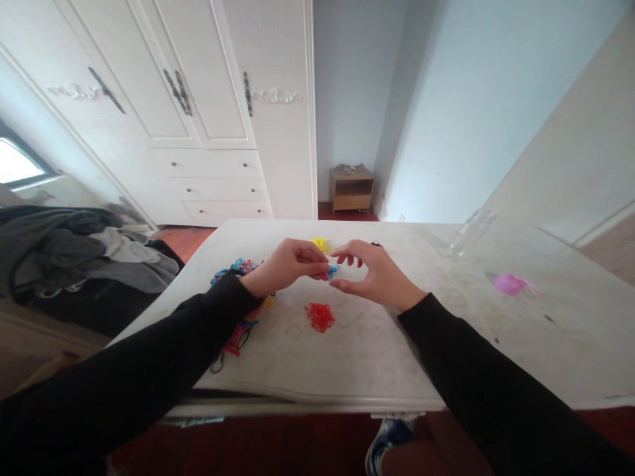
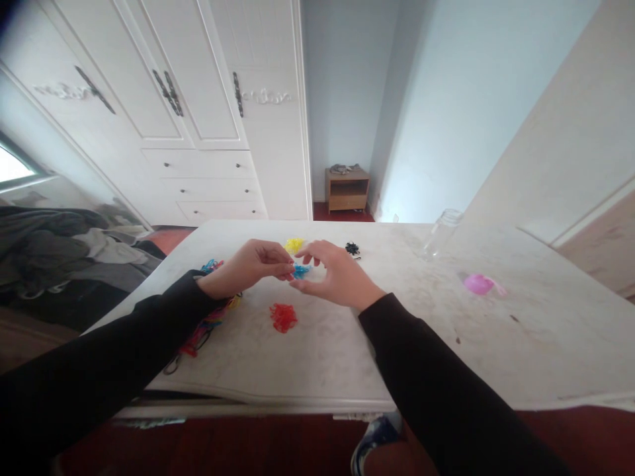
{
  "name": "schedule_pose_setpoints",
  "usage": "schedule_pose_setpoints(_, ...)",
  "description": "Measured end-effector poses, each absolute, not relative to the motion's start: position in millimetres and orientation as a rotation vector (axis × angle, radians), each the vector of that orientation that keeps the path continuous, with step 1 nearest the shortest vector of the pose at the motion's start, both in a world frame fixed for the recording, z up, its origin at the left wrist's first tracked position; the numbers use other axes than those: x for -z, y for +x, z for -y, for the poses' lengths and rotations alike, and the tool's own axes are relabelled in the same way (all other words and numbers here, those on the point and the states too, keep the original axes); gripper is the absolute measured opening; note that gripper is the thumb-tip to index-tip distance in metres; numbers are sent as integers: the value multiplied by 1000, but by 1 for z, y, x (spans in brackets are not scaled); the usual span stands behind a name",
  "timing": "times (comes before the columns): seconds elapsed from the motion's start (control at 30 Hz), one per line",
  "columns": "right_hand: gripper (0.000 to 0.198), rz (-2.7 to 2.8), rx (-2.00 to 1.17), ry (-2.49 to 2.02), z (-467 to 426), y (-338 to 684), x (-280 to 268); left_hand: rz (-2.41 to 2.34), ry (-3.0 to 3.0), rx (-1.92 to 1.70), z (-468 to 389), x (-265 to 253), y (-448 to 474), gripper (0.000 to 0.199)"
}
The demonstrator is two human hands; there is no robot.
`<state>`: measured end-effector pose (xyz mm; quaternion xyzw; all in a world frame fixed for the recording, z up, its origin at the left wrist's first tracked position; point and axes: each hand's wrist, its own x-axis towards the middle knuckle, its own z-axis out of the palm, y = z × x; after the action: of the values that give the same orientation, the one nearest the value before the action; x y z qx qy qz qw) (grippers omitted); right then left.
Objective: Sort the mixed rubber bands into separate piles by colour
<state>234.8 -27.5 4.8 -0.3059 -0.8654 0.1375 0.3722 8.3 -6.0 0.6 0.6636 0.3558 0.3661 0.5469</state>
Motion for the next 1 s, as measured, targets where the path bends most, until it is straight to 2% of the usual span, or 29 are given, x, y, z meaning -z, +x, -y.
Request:
schedule_pose_setpoints(0.07, 46, 2246, -373, -766, 32, 227, -2, -828, 1559, -871, 6, -1, 9, 39)
schedule_pose_setpoints(0.1, 46, 2252, -374, -766, 33, 225, 0, -825, 1554, -867, 6, -1, 9, 39)
schedule_pose_setpoints(0.27, 13, 2231, -363, -744, 31, 221, 5, -823, 1533, -827, 8, -1, 10, 38)
schedule_pose_setpoints(0.37, 7, 2200, -389, -743, 29, 223, 4, -816, 1538, -803, 9, -1, 10, 36)
schedule_pose_setpoints(0.83, 5, 2130, -561, -777, 24, 229, 5, -793, 1678, -741, 9, -5, 6, 27)
schedule_pose_setpoints(1.0, 10, 2090, -486, -834, 22, 233, 7, -756, 1925, -514, 11, -15, -7, 18)
